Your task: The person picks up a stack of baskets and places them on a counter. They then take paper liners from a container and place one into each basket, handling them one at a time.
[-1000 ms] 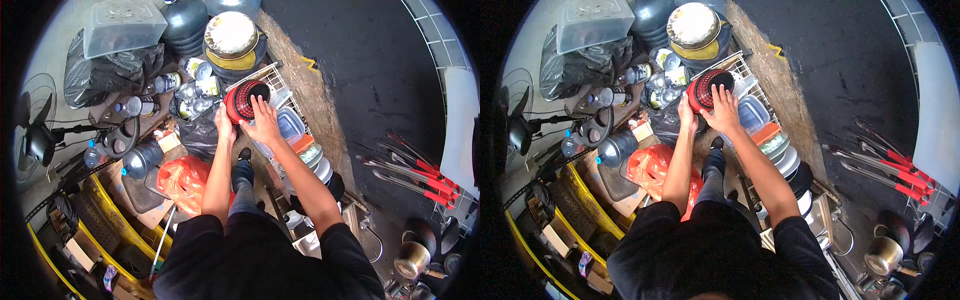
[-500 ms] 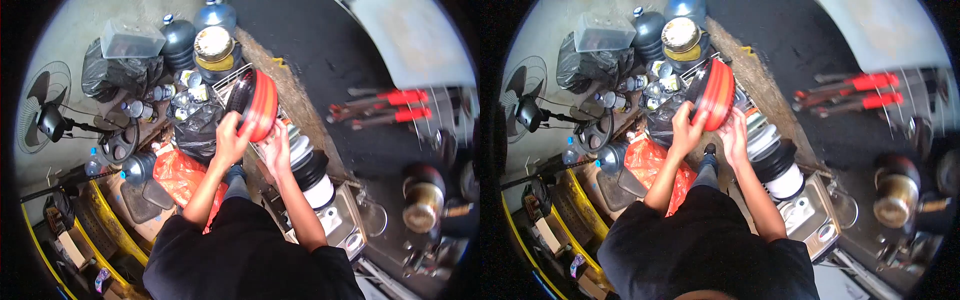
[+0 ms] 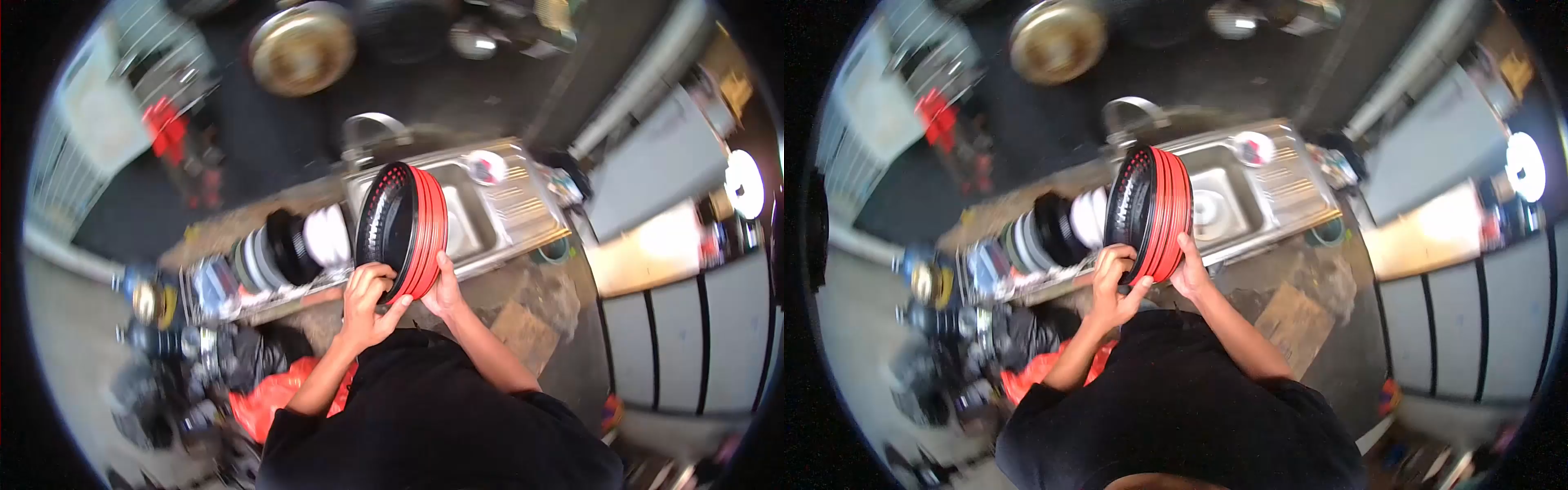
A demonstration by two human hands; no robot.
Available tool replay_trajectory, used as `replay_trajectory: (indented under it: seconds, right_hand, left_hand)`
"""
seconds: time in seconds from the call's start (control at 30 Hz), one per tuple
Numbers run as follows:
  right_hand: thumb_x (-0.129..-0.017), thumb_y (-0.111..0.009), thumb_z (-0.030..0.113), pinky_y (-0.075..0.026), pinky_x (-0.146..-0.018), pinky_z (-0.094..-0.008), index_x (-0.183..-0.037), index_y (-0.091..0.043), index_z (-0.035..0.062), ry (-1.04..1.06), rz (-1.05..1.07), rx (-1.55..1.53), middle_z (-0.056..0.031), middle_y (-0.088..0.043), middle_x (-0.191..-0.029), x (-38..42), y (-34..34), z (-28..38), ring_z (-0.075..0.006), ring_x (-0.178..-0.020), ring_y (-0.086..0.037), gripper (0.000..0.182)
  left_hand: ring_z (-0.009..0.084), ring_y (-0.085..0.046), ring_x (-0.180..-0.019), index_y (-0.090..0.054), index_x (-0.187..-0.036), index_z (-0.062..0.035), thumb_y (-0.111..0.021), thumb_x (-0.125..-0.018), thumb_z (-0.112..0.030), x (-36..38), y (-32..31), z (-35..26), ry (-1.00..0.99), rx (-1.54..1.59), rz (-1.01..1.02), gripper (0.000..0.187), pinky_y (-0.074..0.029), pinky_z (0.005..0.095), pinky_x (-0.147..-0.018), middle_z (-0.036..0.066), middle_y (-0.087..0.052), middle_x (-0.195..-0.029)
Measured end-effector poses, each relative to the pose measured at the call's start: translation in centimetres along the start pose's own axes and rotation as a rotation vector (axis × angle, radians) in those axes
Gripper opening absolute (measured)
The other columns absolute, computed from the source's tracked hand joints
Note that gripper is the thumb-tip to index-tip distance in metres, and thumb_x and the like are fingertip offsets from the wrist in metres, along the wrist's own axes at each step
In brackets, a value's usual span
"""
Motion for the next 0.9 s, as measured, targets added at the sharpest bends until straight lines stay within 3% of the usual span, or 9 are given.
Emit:
replay_trajectory:
  seconds: [0.07,0.2,0.3,0.37,0.53,0.63,0.7,0.8,0.9]
  right_hand:
    - [-0.091,-0.069,0.037,-0.04,-0.111,-0.0421,-0.151,-0.025,0.0124,0.296,-0.166,0.17,-0.0087,-0.043,-0.145,3.8,1.9,6.9,-0.0226,-0.134,-0.046,0.079]
    - [-0.081,-0.081,0.027,-0.036,-0.112,-0.0388,-0.151,-0.017,0.0055,0.613,-0.389,0.648,-0.0163,-0.042,-0.143,12.3,7.0,18.1,-0.0234,-0.134,-0.043,0.097]
    - [-0.075,-0.086,0.033,-0.027,-0.119,-0.0407,-0.156,-0.016,0.0045,0.652,-0.526,0.82,-0.0173,-0.034,-0.153,18.4,9.8,22.4,-0.0263,-0.142,-0.036,0.112]
    - [-0.078,-0.084,0.019,-0.027,-0.119,-0.0385,-0.158,-0.018,0.0058,0.707,-0.609,0.756,-0.0174,-0.035,-0.155,22.3,12.2,23.0,-0.025,-0.144,-0.034,0.105]
    - [-0.094,-0.068,0.032,-0.034,-0.116,-0.0379,-0.154,-0.031,0.0038,0.78,-0.797,0.161,-0.0137,-0.045,-0.15,32.5,21.8,20.0,-0.0229,-0.138,-0.044,0.076]
    - [-0.1,-0.05,0.051,-0.05,-0.104,-0.0415,-0.138,-0.054,0.0035,0.812,-0.767,-0.216,-0.0147,-0.064,-0.132,35.7,27.4,19.0,-0.0256,-0.118,-0.063,0.061]
    - [-0.1,-0.048,0.054,-0.049,-0.106,-0.043,-0.141,-0.052,0.0038,0.931,-0.659,-0.316,-0.0156,-0.061,-0.137,37.4,29.0,20.5,-0.0264,-0.122,-0.061,0.065]
    - [-0.097,-0.044,0.063,-0.044,-0.11,-0.0481,-0.146,-0.049,0.0079,0.974,-0.903,-0.433,-0.0154,-0.057,-0.143,40.0,32.9,21.0,-0.0308,-0.125,-0.06,0.074]
    - [-0.097,-0.047,0.062,-0.048,-0.106,-0.0505,-0.145,-0.05,0.0072,1.185,-0.89,-0.555,-0.0163,-0.058,-0.141,42.3,32.5,25.3,-0.0317,-0.123,-0.06,0.073]
  left_hand:
    - [0.0328,-0.06,-0.096,-0.056,-0.082,0.0001,-0.075,-0.082,-0.017,-1.4,-5.8,-0.1,0.186,0.365,0.14,0.026,-0.046,0.0385,-0.085,0.019,-0.062,-0.108]
    - [0.0202,-0.055,-0.116,-0.041,-0.137,0.0039,-0.057,-0.103,-0.029,-3.5,-18.5,-3.0,0.395,0.92,0.447,0.05,-0.045,0.0355,-0.098,0.016,-0.056,-0.13]
    - [0.0221,-0.06,-0.114,-0.044,-0.139,0.0025,-0.054,-0.104,-0.019,-5.2,-26.1,-8.5,0.411,0.858,0.687,0.042,-0.045,0.0366,-0.1,0.017,-0.062,-0.123]
    - [0.0242,-0.066,-0.102,-0.053,-0.13,0.0027,-0.062,-0.1,-0.021,-5.5,-30.0,-11.8,0.262,0.839,0.746,0.039,-0.05,0.0379,-0.091,0.015,-0.068,-0.113]
    - [0.0393,-0.066,-0.09,-0.059,-0.11,0.0014,-0.07,-0.091,-0.039,-2.9,-38.3,-21.9,-0.23,0.534,1.184,0.046,-0.052,0.044,-0.077,0.02,-0.066,-0.094]
    - [0.0364,-0.066,-0.096,-0.063,-0.112,0.0007,-0.069,-0.093,-0.029,-2.3,-42.3,-27.0,-0.43,0.757,1.256,0.036,-0.05,0.0416,-0.085,0.017,-0.068,-0.097]
    - [0.0333,-0.065,-0.101,-0.067,-0.112,-0.0005,-0.07,-0.09,-0.022,-2.0,-45.5,-29.6,-0.532,0.797,1.348,0.031,-0.046,0.0419,-0.094,0.014,-0.069,-0.101]
    - [0.0321,-0.062,-0.107,-0.072,-0.1,-0.0042,-0.072,-0.083,-0.009,-5.1,-49.1,-32.5,-0.552,0.892,0.957,0.018,-0.041,0.0439,-0.101,0.012,-0.069,-0.106]
    - [0.0336,-0.056,-0.119,-0.057,-0.132,-0.0057,-0.068,-0.088,-0.01,-6.2,-56.2,-32.2,-0.324,0.893,0.848,0.046,-0.039,0.0429,-0.104,0.017,-0.059,-0.13]
Point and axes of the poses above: each hand's wrist, its own x-axis away from the middle knuckle, its own y-axis out of the back of the hand, z = x × y, the point moved 8 cm from there along -x, towards the middle knuckle
